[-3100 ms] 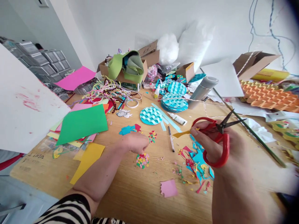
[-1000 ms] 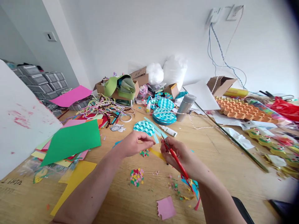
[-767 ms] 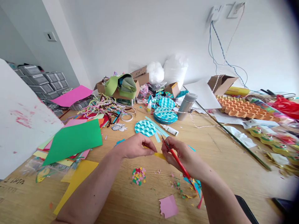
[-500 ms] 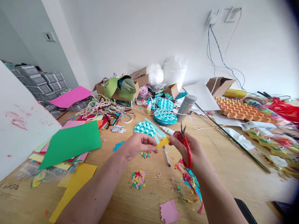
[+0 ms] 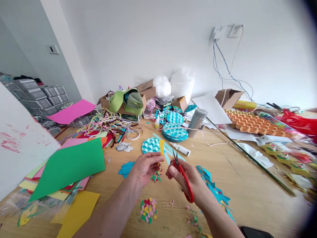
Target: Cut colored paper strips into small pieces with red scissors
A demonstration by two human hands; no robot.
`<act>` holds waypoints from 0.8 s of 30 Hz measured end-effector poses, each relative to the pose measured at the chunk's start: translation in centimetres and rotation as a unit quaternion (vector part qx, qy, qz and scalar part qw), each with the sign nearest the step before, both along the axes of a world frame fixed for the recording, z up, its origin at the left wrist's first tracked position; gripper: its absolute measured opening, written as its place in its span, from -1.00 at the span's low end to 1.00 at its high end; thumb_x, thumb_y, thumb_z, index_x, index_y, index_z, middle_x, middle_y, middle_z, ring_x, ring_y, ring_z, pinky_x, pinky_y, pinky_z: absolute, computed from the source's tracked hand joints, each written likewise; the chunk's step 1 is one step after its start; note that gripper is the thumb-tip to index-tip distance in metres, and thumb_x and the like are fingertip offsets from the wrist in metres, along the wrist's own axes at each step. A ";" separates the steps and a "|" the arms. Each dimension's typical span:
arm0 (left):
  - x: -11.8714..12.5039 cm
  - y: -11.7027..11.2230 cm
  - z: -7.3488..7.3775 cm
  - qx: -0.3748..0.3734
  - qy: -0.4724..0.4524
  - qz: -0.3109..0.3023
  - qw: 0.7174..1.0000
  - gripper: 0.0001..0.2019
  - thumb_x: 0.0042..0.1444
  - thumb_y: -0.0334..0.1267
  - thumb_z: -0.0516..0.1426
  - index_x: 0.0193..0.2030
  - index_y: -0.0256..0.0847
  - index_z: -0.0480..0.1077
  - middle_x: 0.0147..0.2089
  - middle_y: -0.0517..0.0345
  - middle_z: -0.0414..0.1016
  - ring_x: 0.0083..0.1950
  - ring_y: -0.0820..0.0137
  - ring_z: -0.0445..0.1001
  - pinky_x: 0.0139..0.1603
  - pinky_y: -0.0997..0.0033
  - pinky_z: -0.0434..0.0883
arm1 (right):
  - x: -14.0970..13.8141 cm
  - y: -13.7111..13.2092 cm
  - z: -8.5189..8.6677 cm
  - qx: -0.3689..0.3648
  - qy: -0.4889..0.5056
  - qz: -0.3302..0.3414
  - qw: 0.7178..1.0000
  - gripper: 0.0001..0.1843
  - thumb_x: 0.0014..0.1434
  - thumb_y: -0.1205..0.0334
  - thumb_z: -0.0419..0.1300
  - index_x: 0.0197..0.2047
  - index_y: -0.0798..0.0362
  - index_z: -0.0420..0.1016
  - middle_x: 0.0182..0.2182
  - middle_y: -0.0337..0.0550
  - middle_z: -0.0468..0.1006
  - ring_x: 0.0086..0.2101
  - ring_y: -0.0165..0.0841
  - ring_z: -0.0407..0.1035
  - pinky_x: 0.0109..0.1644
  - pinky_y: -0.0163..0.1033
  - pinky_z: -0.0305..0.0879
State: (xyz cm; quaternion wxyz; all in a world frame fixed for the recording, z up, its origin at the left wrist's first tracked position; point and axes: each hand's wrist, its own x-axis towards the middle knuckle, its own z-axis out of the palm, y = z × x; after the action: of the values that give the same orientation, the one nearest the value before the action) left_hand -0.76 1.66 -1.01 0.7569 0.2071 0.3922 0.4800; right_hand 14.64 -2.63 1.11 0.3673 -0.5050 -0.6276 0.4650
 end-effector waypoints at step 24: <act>0.9 -1.0 0.9 0.036 -0.018 0.105 0.994 -0.74 -0.41 -0.37 0.39 -0.51 -0.35 0.48 -0.55 0.20 0.45 -0.53 0.57 0.38 -0.47 0.59 0.32 | 0.2 -0.3 -0.6 -0.036 -0.125 0.028 0.991 -0.54 0.10 -0.18 0.15 -0.51 0.06 0.28 -0.63 -0.19 0.48 -0.60 -0.39 0.34 -0.55 -0.35 0.13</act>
State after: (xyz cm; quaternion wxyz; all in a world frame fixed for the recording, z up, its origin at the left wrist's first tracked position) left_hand 0.12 0.63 -0.08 0.7014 0.1831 0.3811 0.5738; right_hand 14.89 -2.92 0.52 0.2550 -0.5543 -0.6651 0.4305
